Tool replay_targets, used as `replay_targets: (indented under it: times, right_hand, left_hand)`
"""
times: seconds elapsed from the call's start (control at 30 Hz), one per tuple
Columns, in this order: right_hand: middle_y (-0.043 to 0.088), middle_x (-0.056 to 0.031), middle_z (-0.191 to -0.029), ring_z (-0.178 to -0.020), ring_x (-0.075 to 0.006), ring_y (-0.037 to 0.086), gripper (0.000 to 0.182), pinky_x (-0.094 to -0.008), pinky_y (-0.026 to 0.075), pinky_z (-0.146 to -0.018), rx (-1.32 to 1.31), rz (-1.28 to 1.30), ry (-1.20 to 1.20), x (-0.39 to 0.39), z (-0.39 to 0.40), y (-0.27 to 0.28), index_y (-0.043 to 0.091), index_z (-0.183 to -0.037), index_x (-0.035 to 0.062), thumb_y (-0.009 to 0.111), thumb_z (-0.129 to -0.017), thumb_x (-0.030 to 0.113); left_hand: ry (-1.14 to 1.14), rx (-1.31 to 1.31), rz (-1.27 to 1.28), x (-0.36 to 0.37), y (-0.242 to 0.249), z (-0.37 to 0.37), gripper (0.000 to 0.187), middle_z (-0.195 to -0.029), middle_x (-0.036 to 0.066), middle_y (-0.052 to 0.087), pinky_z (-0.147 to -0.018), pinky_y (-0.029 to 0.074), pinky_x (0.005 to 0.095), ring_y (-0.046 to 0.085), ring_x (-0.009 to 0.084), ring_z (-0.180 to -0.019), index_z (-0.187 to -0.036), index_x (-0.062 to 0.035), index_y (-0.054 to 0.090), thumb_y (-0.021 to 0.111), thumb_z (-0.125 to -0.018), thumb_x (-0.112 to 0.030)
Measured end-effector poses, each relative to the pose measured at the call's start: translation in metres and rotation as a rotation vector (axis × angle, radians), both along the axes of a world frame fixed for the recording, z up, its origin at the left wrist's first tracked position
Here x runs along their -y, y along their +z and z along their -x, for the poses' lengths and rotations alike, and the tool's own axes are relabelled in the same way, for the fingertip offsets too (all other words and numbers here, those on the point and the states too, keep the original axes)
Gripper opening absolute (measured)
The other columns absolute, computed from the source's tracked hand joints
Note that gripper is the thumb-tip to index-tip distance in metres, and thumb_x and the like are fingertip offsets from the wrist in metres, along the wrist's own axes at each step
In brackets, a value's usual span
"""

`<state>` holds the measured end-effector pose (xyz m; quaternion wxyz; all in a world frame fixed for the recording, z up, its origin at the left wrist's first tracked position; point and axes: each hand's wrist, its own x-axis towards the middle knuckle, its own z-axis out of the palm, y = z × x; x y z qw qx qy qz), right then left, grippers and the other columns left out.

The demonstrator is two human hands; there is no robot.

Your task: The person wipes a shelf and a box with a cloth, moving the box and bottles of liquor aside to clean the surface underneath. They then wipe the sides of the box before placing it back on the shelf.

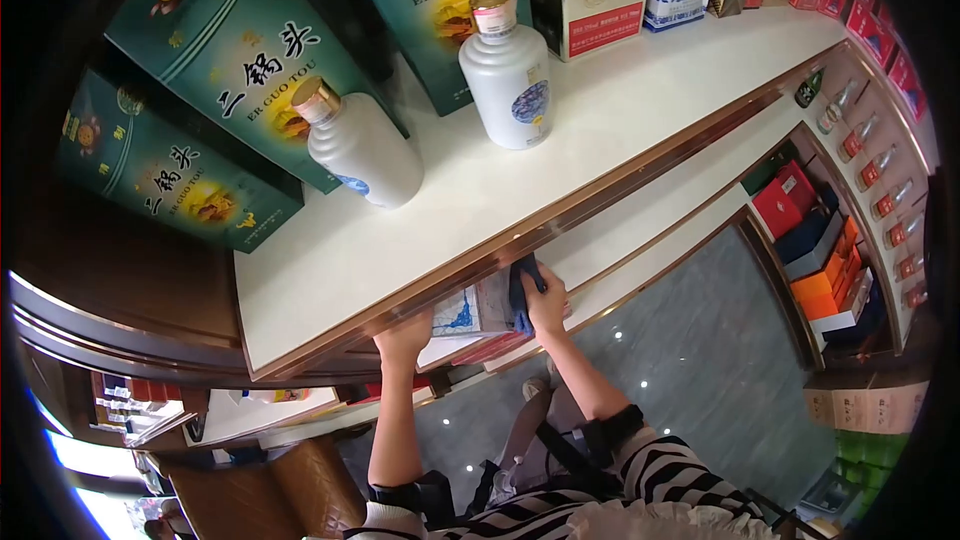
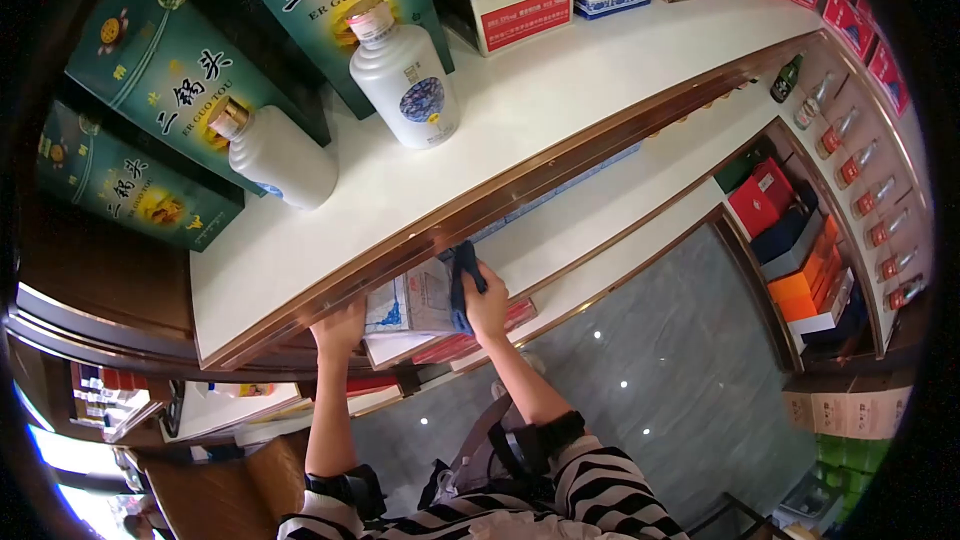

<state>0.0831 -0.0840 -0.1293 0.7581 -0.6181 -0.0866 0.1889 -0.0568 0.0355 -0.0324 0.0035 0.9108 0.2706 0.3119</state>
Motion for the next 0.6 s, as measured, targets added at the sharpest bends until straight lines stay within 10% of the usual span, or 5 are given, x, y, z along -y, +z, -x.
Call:
replay_targets:
  times: [0.13, 0.27, 0.33, 0.6]
  right_hand:
    - [0.06, -0.0081, -0.079, -0.072, -0.0101, 0.053, 0.02, -0.0222, 0.042, -0.066, 0.154, -0.123, 0.136, 0.004, 0.02, 0.083, 0.056, -0.094, -0.0037, 0.053, -0.076, 0.004]
    - [0.059, -0.0199, -0.086, -0.079, -0.0213, 0.059, 0.03, -0.0271, 0.043, -0.071, 0.266, -0.075, 0.101, -0.009, 0.028, 0.056, 0.054, -0.1, -0.0032, 0.05, -0.071, 0.0]
    - [0.053, -0.0067, -0.063, -0.057, -0.0074, 0.043, 0.016, -0.0218, 0.038, -0.054, 0.326, 0.005, 0.061, -0.011, 0.027, 0.031, 0.055, -0.088, -0.003, 0.049, -0.074, 0.001]
    - [0.059, -0.0192, -0.076, -0.07, -0.0272, 0.059, 0.028, -0.0288, 0.043, -0.063, 0.485, 0.659, 0.24, 0.013, 0.032, -0.098, 0.056, -0.097, -0.0004, 0.054, -0.071, 0.008]
  left_hand:
    - [-0.012, 0.045, -0.065, -0.002, -0.005, 0.0, 0.019, -0.094, 0.005, 0.055, -0.079, 0.033, 0.0479, 0.049, 0.028, -0.089, -0.088, -0.0123, 0.059, 0.053, -0.073, -0.023]
    - [0.01, 0.022, -0.063, -0.002, -0.008, 0.0, 0.017, -0.095, 0.006, 0.055, -0.082, 0.032, 0.0468, 0.048, 0.0282, -0.092, -0.084, -0.0114, 0.06, 0.054, -0.072, -0.022]
    - [0.035, -0.035, -0.125, -0.001, -0.01, 0.002, 0.017, -0.096, 0.006, 0.055, -0.082, 0.032, 0.0468, 0.047, 0.0285, -0.093, -0.083, -0.011, 0.06, 0.054, -0.071, -0.022]
    - [-0.071, 0.205, 0.134, 0.003, 0.0, 0.0, 0.031, -0.095, 0.009, 0.054, -0.082, 0.034, 0.0413, 0.047, 0.0281, -0.091, -0.092, -0.0076, 0.056, 0.062, -0.064, -0.019]
